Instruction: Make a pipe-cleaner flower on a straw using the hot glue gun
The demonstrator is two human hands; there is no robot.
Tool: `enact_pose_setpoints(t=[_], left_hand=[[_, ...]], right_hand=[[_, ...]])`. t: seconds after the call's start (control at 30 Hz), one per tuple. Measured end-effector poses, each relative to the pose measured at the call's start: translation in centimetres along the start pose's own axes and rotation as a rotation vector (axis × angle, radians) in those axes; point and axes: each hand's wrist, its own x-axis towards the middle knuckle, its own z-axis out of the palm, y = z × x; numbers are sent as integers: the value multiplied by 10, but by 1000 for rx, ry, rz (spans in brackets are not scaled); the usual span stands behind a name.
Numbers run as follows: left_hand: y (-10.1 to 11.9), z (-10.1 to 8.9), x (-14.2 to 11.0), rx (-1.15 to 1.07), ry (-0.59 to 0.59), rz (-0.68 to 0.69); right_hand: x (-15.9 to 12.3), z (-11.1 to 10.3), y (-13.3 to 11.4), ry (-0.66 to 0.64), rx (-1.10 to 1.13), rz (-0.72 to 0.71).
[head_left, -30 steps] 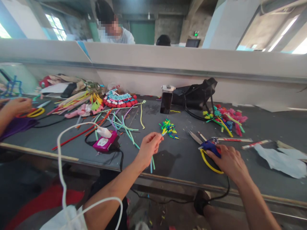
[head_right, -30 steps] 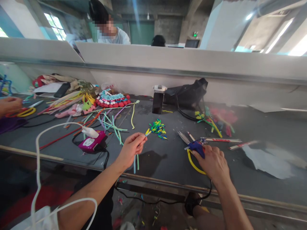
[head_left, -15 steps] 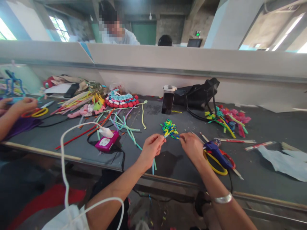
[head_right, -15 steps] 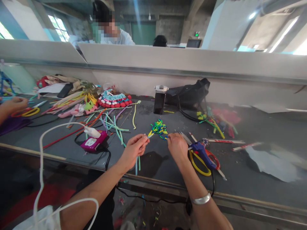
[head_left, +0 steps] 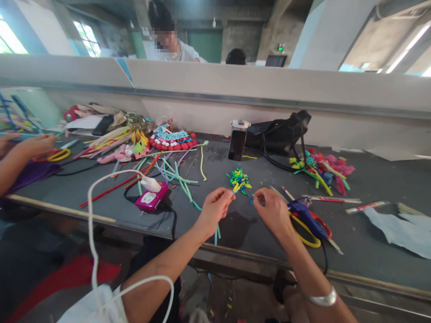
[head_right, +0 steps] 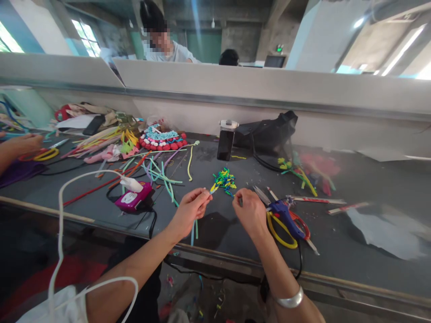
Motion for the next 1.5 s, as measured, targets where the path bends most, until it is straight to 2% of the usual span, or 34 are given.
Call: enact_pose_setpoints(t=[0.2,0.43,0.7,1.03,1.27,1.37,1.5], left_hand=[[-4,1,1,40,16,-39],[-7,1,1,45,41,1],[-9,2,2,82,59,51],[-18,1,1,91,69,69],[-9,5,-3,2,43,-26],[-3,5,-4,12,11,-33],[0,5,-4,49,10,-25]], right_hand=[[-12,-9,-26,-1,301,-31],[-23,-6,-54,-105,502,-72],[-26,-2,-71,-15,557,89],[-31,-5,-77,16,570,144],[-27,-18,-74,7,607,169],[-23,-29,-65,32,541,133],[-21,-38,-56,84,442,11]])
